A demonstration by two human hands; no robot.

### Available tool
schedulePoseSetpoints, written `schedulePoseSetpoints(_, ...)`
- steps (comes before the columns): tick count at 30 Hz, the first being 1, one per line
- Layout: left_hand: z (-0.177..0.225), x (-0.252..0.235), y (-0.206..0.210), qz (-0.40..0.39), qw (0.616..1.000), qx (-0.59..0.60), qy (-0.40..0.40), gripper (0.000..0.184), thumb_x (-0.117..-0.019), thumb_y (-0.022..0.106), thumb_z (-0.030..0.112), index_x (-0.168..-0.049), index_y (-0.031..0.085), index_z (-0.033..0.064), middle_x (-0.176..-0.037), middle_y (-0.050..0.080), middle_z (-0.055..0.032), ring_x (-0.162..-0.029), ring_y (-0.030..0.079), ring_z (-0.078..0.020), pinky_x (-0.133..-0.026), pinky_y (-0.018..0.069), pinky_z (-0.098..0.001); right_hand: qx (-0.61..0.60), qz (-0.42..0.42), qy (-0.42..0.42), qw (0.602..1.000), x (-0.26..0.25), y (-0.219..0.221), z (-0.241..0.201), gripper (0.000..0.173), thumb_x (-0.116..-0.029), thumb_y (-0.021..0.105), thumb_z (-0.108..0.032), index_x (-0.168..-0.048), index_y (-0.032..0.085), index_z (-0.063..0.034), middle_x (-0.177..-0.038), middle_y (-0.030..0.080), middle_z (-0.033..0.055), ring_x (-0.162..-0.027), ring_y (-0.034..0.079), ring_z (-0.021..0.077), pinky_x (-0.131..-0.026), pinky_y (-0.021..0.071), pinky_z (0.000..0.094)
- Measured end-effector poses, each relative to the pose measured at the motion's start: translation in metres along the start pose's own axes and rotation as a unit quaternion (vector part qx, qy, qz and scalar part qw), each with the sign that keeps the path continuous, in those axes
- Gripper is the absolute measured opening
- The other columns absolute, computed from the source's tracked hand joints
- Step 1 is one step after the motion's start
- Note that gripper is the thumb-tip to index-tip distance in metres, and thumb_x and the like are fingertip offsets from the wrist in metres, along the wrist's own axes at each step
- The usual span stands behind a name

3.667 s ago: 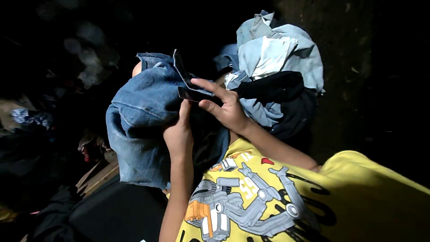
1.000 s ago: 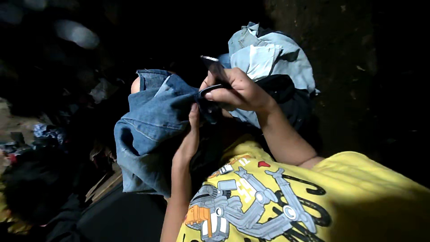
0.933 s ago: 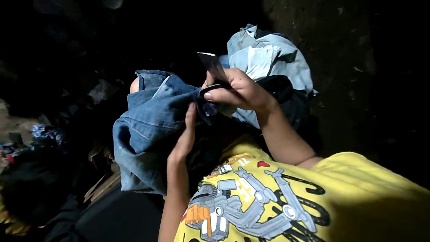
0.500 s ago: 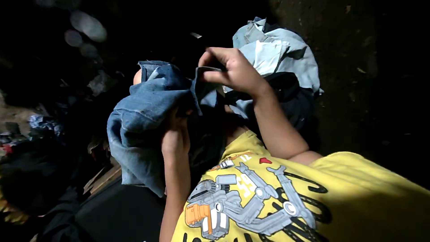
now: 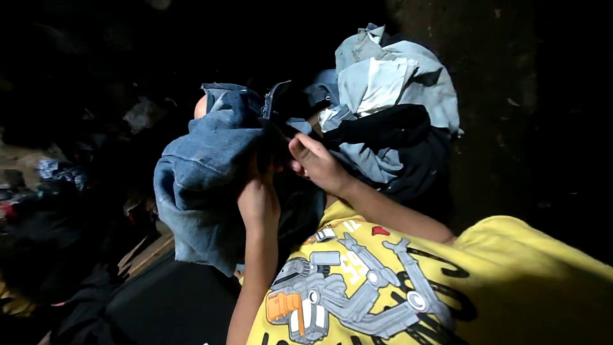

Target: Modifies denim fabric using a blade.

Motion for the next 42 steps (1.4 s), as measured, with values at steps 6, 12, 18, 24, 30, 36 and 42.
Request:
schedulePoseSetpoints(6, -0.005, 0.012, 0.005, -0.121, 0.991, 0.032, -0.035, 0.051, -0.1129, 0.02, 0.032, -0.106, 0.067, 0.013, -0.086, 0.074, 0.0009, -0.077, 0.073, -0.0097, -0.074, 0.0625, -0.0266, -0.18, -0.02, 0.009, 0.983, -0.006, -0.001, 0.004, 0.036, -0.1066, 0.046, -0.045, -0.132, 0.049, -0.02, -0.07, 0.056, -0.0079, -0.052, 0.051, -0.0015, -0.045, 0.0428, 0.0122)
schedulePoseSetpoints(12, 0.003, 0.028, -0.014, -0.265, 0.911, -0.311, -0.064, 0.092, -0.097, 0.019, 0.078, -0.113, 0.067, 0.0011, -0.098, 0.077, -0.0016, -0.091, 0.074, -0.0131, -0.082, 0.0619, -0.0322, -0.048, 0.014, -0.124, 0.991, -0.027, -0.019, -0.014, 0.049, -0.0854, 0.074, -0.007, -0.129, 0.058, 0.0076, -0.112, 0.07, 0.0024, -0.094, 0.065, -0.0011, -0.086, 0.0557, 0.019)
schedulePoseSetpoints(18, 0.101, 0.044, 0.002, -0.261, 0.822, -0.432, 0.264, 0.029, -0.1038, 0.057, 0.044, -0.094, 0.067, 0.0185, -0.084, 0.067, 0.0137, -0.079, 0.064, 0.0074, -0.071, 0.0547, -0.0139, 0.039, 0.056, -0.205, 0.976, -0.028, -0.043, -0.044, 0.005, -0.0915, 0.067, -0.007, -0.096, 0.067, -0.0043, -0.084, 0.068, -0.0073, -0.075, 0.062, -0.0053, -0.07, 0.0542, 0.0159)
schedulePoseSetpoints(24, 0.069, -0.004, 0.057, -0.17, 0.689, -0.588, 0.387, 0.039, -0.0945, 0.069, 0.034, -0.105, 0.064, -0.0026, -0.096, 0.068, -0.0208, -0.09, 0.066, -0.0356, -0.08, 0.0497, -0.0539, 0.082, 0.084, -0.245, 0.962, -0.025, -0.052, -0.072, 0.007, -0.093, 0.065, -0.008, -0.088, 0.061, -0.0062, -0.071, 0.059, -0.0091, -0.061, 0.053, -0.0063, -0.056, 0.0468, 0.0136)
schedulePoseSetpoints(30, 0.048, -0.015, 0.024, -0.171, 0.741, -0.573, 0.306, 0.022, -0.097, 0.054, 0.018, -0.108, 0.065, 0.0022, -0.079, 0.064, -0.0093, -0.063, 0.057, -0.0181, -0.056, 0.0451, -0.0373, 0.112, 0.066, -0.177, 0.976, -0.048, -0.046, -0.045, 0.009, -0.0939, 0.065, -0.011, -0.086, 0.062, -0.0058, -0.073, 0.06, -0.0064, -0.064, 0.056, -0.004, -0.062, 0.0493, 0.0167)
schedulePoseSetpoints(36, 0.049, -0.022, 0.002, -0.153, 0.806, -0.5, 0.278, 0.019, -0.0997, 0.057, 0.012, -0.108, 0.07, 0.0005, -0.092, 0.069, -0.006, -0.077, 0.06, 0.0021, -0.071, 0.048, -0.0132, 0.076, 0.064, -0.144, 0.985, -0.043, -0.036, -0.018, 0.043, -0.1032, 0.056, -0.023, -0.134, 0.051, 0.0067, -0.077, 0.053, -0.0056, -0.063, 0.046, -0.0027, -0.06, 0.043, 0.016)
schedulePoseSetpoints(42, 0.047, -0.021, 0.009, -0.143, 0.791, -0.508, 0.308, 0.023, -0.0989, 0.059, 0.012, -0.111, 0.073, -0.0003, -0.099, 0.071, -0.0112, -0.084, 0.064, -0.0081, -0.075, 0.0492, -0.0206, 0.041, -0.064, -0.108, 0.991, 0.013, -0.028, -0.023, 0.052, -0.1064, 0.043, -0.05, -0.129, 0.057, -0.0053, -0.069, 0.05, -0.0107, -0.054, 0.042, -0.0046, -0.049, 0.038, 0.0128)
Point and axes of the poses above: each hand's wrist, its own x-axis away from the middle knuckle, its own y-axis out of the palm, z = x × y, the point moved 7 cm from there along -x, towards the middle knuckle
